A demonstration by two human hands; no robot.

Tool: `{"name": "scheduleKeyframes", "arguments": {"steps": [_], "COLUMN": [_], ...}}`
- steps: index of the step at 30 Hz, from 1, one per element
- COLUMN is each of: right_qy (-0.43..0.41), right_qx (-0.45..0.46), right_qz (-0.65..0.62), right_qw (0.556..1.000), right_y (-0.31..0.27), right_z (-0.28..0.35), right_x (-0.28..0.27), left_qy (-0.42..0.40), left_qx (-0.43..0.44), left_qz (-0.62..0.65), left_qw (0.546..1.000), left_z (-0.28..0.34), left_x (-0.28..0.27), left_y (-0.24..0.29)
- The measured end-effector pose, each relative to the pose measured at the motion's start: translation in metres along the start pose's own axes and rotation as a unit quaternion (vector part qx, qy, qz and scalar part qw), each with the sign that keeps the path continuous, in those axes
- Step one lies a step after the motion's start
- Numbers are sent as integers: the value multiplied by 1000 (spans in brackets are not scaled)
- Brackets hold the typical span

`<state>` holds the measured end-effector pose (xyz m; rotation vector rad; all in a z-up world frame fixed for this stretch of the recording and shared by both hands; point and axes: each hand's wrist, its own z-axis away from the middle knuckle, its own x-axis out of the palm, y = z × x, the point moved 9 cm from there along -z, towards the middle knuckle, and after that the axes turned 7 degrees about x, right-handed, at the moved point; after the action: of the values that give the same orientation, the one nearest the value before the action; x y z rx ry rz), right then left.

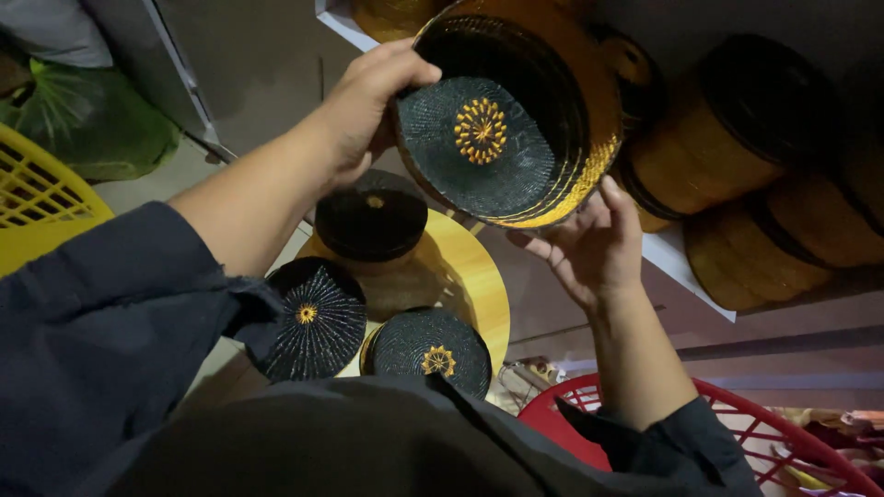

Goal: Organizing and stacking traditional hats from a basket onto a stool.

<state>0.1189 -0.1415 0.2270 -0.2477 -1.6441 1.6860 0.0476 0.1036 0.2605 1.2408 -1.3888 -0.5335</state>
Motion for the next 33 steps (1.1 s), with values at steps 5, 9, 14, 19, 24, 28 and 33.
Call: {"name": "scheduleKeyframes", "arguments": {"steps": [5, 9, 14, 19, 24, 28, 33], "right_qy": [-8, 5, 13, 40, 61, 81, 75], "right_qx": [14, 4, -121, -212, -352, -344, -348], "right_qz": [-31, 78, 237, 293, 449, 492, 465], "right_qw": [999, 997, 964, 931, 819, 795, 810], "right_y": [20, 11, -1, 4, -3, -1, 0], "right_z": [-8, -5, -2, 7, 31, 35, 35], "right_x": [-44, -33, -20, -11, 12, 16, 18], "left_qy": [-78, -116, -145, -82, 76, 60, 34], "left_qx": [9, -6, -8, -124, -261, -275, -286], "left_qz": [-12, -194, -335, -262, -44, -148, -157], "left_qw": [997, 974, 931, 953, 961, 948, 945], "left_z": [-13, -4, 6, 4, 27, 35, 40], "left_x": [-7, -16, -12, -57, -67, -60, -57], "left_y": [-18, -8, 8, -34, -53, -50, -50]}}
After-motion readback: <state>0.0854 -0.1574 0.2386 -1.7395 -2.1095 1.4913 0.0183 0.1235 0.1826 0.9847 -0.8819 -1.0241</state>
